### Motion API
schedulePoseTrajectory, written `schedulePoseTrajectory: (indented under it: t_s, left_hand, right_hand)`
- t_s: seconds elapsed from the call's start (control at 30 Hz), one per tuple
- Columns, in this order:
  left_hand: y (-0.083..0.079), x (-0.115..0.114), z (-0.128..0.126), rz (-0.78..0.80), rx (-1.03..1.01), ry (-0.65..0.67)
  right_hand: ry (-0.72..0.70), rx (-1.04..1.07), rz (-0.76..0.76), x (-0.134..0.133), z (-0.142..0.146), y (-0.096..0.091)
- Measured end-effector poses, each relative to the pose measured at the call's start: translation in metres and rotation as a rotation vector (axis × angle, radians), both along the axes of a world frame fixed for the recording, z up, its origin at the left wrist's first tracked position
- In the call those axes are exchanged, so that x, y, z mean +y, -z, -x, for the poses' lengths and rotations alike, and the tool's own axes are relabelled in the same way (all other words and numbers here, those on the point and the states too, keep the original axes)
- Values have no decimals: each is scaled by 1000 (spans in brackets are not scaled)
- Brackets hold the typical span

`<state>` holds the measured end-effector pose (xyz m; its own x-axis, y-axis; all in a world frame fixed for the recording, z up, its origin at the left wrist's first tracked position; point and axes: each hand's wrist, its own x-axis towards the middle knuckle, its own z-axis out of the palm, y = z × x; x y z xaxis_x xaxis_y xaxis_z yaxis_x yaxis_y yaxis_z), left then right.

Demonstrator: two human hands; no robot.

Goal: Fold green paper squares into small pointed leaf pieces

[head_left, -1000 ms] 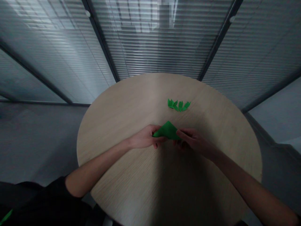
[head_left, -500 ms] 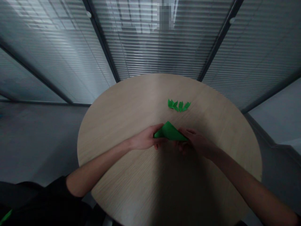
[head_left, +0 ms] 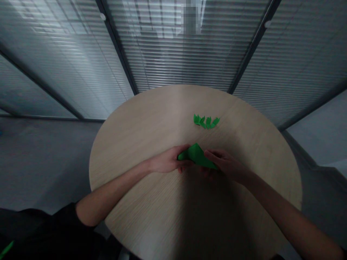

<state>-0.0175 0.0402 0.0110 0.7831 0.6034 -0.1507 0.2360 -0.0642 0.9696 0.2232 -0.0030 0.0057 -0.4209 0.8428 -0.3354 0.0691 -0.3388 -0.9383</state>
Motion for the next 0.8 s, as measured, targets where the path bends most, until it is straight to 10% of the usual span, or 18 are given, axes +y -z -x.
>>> schedulePoseTrajectory:
  t_s: [0.63,0.8]
  left_hand:
    - [2,0,2,-18,-4,40]
    - [7,2,2,-63,-17,5]
  right_hand:
    - [-55,8,48,-1,-2,4]
    - [35,-195,-218,2,0,5]
